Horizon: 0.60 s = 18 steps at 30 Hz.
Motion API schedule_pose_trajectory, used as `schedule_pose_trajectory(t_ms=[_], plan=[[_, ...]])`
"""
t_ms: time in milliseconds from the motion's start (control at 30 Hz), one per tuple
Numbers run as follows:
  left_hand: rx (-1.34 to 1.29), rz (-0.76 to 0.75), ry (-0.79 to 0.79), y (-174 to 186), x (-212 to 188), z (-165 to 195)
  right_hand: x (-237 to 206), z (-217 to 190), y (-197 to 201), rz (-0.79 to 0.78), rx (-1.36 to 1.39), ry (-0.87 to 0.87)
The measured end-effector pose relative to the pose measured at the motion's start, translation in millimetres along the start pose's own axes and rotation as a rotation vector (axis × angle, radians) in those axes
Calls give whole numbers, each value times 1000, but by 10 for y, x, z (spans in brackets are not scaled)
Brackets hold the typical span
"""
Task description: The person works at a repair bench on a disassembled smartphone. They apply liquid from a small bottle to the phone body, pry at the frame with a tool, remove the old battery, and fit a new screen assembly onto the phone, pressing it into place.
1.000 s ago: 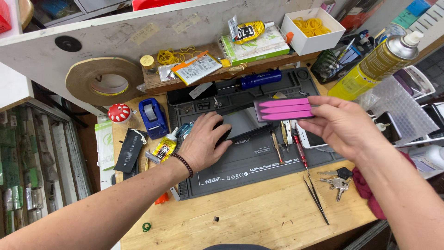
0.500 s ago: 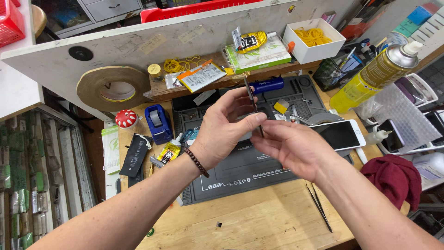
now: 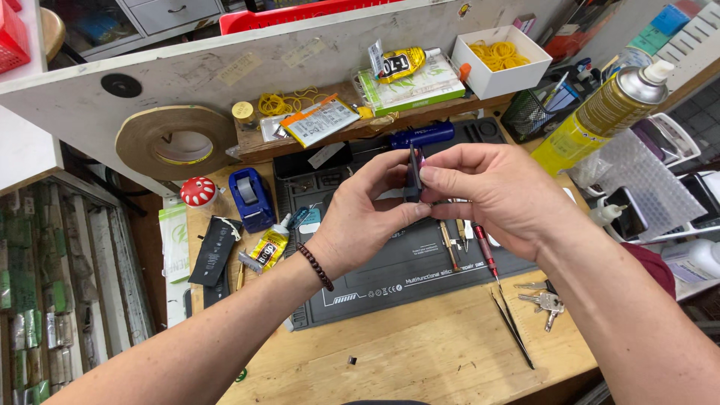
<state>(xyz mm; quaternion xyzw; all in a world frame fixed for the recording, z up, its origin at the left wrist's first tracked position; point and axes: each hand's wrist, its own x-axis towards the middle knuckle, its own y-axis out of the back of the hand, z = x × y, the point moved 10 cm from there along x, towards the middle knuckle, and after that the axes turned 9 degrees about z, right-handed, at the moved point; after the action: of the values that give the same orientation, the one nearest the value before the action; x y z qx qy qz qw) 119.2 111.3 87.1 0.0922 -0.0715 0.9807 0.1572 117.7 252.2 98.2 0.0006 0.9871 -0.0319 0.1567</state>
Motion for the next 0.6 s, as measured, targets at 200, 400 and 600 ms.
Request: schedule_pose_trajectory(t_ms=[200, 400, 600], plan=[[-102, -56, 65, -64, 8, -45, 51, 160, 119, 28, 53, -118], [-393, -40, 271, -40, 1, -176, 76, 253, 274, 67, 17, -195], [-527, 1, 278, 151, 70, -189, 201, 460, 578, 113, 6, -254]])
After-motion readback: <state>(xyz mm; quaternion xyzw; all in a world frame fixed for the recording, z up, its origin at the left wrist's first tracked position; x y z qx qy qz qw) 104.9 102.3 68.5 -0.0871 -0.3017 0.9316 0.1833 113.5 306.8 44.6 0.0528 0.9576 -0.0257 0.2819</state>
